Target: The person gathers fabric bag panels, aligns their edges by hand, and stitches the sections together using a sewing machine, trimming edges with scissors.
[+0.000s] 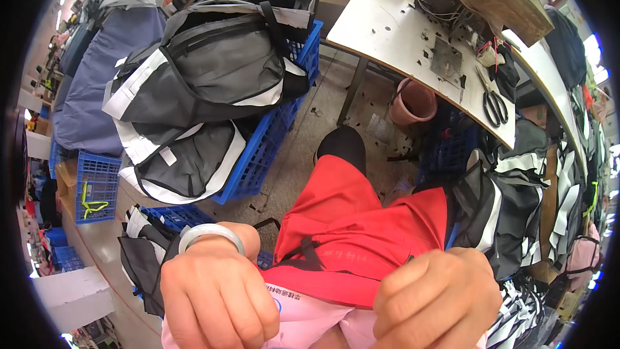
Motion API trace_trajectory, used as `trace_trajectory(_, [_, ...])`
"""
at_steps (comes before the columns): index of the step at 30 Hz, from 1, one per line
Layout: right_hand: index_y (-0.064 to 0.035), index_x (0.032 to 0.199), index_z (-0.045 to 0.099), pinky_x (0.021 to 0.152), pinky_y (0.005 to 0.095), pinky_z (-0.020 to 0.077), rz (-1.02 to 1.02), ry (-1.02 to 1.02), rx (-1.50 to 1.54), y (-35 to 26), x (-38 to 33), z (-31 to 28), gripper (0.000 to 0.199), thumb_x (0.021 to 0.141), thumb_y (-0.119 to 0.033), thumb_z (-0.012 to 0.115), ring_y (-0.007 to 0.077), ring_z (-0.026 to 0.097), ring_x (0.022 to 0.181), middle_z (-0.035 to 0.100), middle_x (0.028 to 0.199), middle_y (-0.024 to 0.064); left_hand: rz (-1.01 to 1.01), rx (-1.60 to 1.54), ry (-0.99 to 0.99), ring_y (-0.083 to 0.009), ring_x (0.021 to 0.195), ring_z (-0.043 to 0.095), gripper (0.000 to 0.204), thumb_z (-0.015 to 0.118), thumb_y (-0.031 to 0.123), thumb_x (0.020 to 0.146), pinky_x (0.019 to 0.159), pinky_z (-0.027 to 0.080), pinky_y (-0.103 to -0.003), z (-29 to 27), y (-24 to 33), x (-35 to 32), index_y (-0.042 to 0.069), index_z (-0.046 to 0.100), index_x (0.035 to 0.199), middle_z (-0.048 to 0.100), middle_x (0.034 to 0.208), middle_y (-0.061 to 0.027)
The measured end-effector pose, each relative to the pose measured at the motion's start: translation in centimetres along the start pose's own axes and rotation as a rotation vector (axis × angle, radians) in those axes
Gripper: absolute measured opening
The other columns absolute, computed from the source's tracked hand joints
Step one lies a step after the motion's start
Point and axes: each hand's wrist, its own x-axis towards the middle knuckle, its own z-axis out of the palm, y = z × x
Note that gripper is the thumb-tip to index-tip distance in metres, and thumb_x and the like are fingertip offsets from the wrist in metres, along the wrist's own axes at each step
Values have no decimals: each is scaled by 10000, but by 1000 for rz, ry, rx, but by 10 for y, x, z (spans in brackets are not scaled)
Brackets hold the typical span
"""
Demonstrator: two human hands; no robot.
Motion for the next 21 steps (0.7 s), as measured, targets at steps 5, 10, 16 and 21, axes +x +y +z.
trace_trajectory(5, [-67,880,693,610,247,505,41,287,-244,3,-11,-21,81,827,-11,668,168,631,678,660,813,75,-824,165,-540,-342,681,634,111,638,78,834,591,515,-448,-59,11,73,-21,613,791,629,774,-191])
trace_trajectory(10, [-137,844,732,549,213,475,-146,514,-358,11,14,14,108,843,-62,654,107,588,567,654,760,-44,-580,299,-643,-307,674,645,121,623,155,852,587,517,-388,-35,23,83,40,594,824,595,781,-153])
trace_trajectory(16, [-137,854,734,505,208,483,-340,627,-130,49,12,-1,92,838,-68,677,112,625,580,693,825,-13,-572,468,-457,-324,844,664,424,622,282,921,665,517,-333,-47,10,62,-88,619,1128,582,1197,-273])
trace_trajectory(21, [-132,885,657,519,262,441,-190,542,-202,47,5,-4,32,855,-130,667,147,564,595,658,825,20,-655,444,-344,-329,857,661,443,626,294,918,680,516,-339,-27,19,65,-95,615,1129,582,1195,-277])
